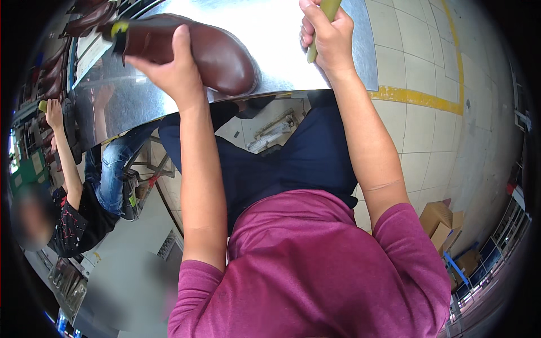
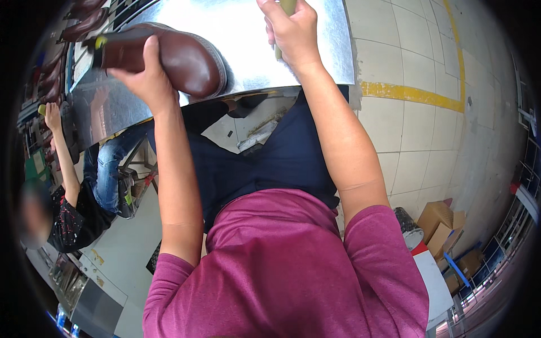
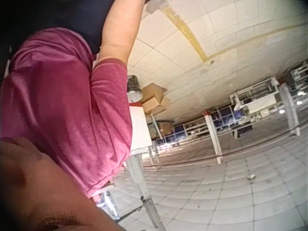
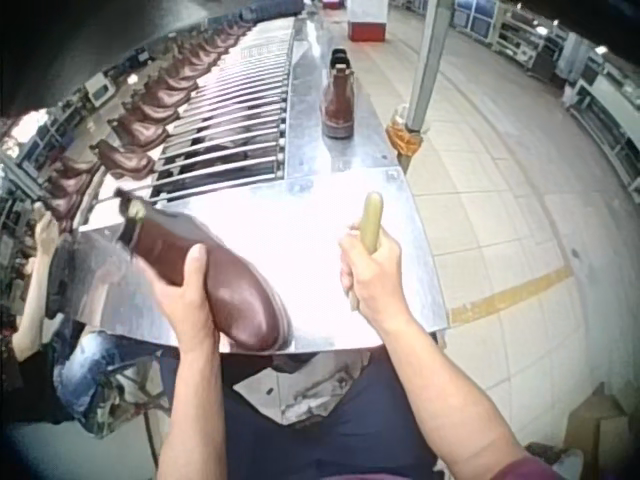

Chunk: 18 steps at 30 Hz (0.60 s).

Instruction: Scraping the bottom and sides of shoe lasts using a handheld tool on a factory production line.

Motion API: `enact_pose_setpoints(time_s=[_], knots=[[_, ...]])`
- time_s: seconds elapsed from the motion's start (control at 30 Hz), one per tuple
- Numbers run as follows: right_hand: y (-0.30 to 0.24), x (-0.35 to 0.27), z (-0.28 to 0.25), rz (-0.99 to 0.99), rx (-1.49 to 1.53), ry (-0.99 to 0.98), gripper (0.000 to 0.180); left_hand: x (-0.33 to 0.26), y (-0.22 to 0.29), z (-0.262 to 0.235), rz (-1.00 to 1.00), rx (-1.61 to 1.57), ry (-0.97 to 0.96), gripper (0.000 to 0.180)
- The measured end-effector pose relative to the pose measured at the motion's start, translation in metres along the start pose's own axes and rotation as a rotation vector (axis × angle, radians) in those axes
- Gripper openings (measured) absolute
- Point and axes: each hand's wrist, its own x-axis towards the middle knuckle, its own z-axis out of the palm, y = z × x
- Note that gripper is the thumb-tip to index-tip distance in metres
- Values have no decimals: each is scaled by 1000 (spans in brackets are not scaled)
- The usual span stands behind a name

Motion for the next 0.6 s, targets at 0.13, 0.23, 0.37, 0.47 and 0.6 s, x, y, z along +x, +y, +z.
enact_pose_setpoints(time_s=[0.13,0.23,0.37,0.47,0.6], knots=[[2,3,-4,-24,11,-24,25,2,-3,16,40,114,5,87],[-1,3,-3,-27,-23,-32,29,4,-4,13,-6,148,-23,98],[-2,3,-3,-27,-51,-28,25,3,-5,14,-49,156,-14,99],[0,5,-2,-36,-40,-49,24,2,-8,14,-70,119,1,99],[4,8,0,-29,-67,-78,21,6,-10,16,-112,74,-2,93]])
